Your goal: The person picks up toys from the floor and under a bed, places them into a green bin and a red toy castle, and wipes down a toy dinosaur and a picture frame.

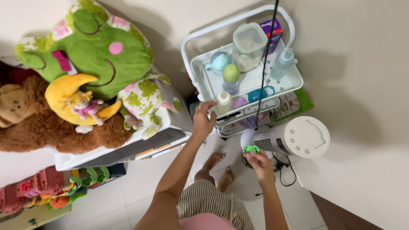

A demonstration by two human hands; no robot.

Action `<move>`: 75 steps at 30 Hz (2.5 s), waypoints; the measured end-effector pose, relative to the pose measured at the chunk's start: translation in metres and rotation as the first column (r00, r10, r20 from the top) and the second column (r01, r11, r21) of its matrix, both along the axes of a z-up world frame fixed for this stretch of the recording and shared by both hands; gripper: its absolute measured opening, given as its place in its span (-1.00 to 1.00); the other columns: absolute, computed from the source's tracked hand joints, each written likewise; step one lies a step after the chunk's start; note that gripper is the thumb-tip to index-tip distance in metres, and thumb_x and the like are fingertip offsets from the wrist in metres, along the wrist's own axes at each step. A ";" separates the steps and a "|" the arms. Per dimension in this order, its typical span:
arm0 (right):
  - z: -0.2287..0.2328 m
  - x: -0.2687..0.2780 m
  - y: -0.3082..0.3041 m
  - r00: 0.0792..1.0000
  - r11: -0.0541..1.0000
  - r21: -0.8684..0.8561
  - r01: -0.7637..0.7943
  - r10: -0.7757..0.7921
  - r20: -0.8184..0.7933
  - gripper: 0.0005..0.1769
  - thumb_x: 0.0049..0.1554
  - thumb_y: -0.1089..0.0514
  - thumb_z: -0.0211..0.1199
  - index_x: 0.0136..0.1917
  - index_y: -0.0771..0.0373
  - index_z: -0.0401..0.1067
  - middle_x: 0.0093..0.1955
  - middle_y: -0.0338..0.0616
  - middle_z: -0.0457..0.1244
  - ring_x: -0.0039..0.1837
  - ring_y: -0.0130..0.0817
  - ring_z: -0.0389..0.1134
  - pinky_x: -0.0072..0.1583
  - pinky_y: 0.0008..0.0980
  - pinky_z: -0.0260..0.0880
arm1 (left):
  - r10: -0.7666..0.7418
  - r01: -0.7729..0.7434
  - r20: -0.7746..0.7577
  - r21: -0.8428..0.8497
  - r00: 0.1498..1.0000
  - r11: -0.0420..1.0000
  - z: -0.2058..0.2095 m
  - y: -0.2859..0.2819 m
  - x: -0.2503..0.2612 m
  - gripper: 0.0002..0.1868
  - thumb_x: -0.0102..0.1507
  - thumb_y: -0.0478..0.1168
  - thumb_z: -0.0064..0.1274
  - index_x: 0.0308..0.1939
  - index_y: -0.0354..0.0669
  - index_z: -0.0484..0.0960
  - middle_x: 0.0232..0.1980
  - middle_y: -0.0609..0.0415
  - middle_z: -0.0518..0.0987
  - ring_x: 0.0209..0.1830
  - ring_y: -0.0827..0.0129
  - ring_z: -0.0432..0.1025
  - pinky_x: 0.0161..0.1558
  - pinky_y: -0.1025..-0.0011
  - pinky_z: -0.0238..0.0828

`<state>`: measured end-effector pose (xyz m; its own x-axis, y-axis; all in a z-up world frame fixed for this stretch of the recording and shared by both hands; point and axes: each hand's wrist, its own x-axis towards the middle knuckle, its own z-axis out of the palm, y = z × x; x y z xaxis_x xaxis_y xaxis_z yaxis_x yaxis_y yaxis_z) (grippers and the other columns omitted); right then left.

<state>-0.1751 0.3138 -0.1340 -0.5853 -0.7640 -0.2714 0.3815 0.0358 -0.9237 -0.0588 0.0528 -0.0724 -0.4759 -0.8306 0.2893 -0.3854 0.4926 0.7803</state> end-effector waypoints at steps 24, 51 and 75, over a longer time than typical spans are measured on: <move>0.018 -0.003 -0.026 0.756 0.931 0.061 0.359 -0.328 0.566 -0.83 0.25 0.01 0.18 0.07 0.07 0.43 0.25 -0.36 0.22 0.36 -0.16 0.29 0.28 0.25 0.32 | -0.142 0.156 -0.071 0.287 0.987 0.945 0.091 -0.055 -0.009 -0.12 -0.04 0.04 0.48 0.28 -0.19 0.50 0.00 -0.06 0.70 -0.10 0.26 0.61 -0.03 0.29 0.58; -0.110 0.017 -0.074 0.631 0.854 -0.326 -0.405 0.519 0.576 -0.54 0.36 0.08 -0.10 0.40 0.35 0.34 0.19 0.16 0.35 0.11 0.04 0.41 0.14 0.08 0.39 | 0.006 0.038 -0.137 0.320 0.991 0.946 0.088 0.127 0.126 0.09 -0.04 0.06 0.48 0.48 -0.11 0.29 0.40 -0.07 0.42 0.16 0.11 0.47 0.15 0.19 0.46; -0.083 0.019 0.025 0.574 0.959 -0.180 -0.219 0.275 0.771 -0.65 0.30 0.10 0.02 0.28 0.25 0.41 0.16 0.02 0.35 0.08 -0.02 0.38 0.11 0.00 0.40 | 0.159 -0.173 0.092 0.752 0.983 0.636 -0.053 0.229 0.235 -0.51 0.24 -0.07 0.21 0.23 -0.11 0.57 0.21 0.07 0.62 0.06 0.31 0.55 0.09 0.34 0.54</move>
